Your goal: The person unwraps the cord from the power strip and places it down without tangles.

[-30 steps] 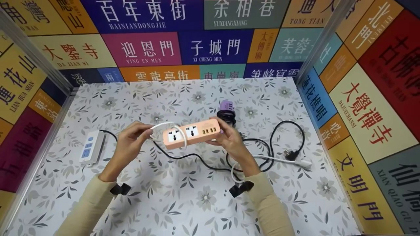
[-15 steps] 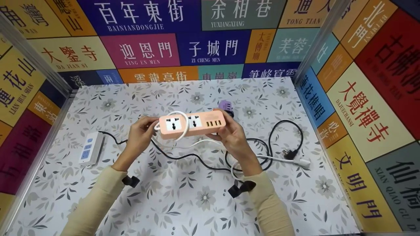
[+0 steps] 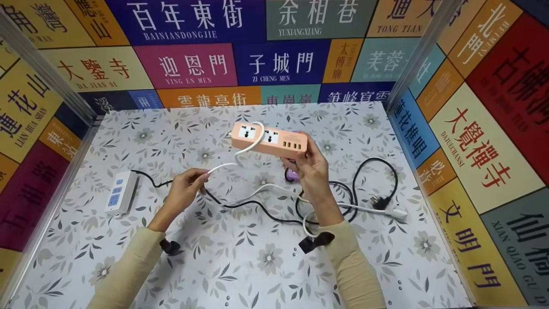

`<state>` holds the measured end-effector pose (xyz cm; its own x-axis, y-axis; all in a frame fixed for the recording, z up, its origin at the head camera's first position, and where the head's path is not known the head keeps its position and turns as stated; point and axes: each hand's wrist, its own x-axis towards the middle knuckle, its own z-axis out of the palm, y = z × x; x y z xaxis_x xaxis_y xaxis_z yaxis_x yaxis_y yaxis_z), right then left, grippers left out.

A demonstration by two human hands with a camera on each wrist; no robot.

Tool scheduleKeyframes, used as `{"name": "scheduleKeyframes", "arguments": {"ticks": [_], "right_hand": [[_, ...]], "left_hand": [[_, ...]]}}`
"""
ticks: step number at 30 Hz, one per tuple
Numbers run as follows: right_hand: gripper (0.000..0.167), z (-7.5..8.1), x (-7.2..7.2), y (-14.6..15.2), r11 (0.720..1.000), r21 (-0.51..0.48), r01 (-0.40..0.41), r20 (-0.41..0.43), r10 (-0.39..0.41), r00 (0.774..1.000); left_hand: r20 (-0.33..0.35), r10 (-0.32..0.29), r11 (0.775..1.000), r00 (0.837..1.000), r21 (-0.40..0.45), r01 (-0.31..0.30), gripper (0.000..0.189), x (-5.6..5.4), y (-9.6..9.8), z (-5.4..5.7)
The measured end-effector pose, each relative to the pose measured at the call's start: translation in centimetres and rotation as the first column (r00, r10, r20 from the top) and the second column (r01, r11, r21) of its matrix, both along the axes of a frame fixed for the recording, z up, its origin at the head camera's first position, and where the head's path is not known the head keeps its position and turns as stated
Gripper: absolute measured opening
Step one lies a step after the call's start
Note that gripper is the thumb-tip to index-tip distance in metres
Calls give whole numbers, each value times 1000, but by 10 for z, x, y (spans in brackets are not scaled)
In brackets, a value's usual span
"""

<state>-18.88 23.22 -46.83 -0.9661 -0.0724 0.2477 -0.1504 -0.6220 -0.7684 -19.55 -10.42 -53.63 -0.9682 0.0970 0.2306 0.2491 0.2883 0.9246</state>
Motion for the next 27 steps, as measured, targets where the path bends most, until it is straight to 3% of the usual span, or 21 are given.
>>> {"name": "scheduleKeyframes", "arguments": {"ticks": [5,10,14,19,23,27], "right_hand": [[71,-7,-8,1,992,82,92,69,-97,993],[74,-9,-7,-3,992,119,50,49,-57,997],[76,-6,-3,-5,989,144,12,-16,-10,1000],[76,-3,2,-7,981,192,2,-36,5,999],[74,-3,3,-9,984,181,4,-30,1,1000],[73,-5,2,-12,984,175,1,-21,3,1000]], "left_hand": [[43,-20,1000,999,23,19,16,1,-6,-4],[67,-62,995,996,-75,67,19,1,-8,1],[8,-82,974,997,-211,82,33,-1,-4,10],[-98,-110,944,989,-321,74,49,-2,13,30],[-176,-172,928,969,-359,100,47,-1,32,43],[-251,-234,911,939,-394,122,42,-1,49,43]]}}
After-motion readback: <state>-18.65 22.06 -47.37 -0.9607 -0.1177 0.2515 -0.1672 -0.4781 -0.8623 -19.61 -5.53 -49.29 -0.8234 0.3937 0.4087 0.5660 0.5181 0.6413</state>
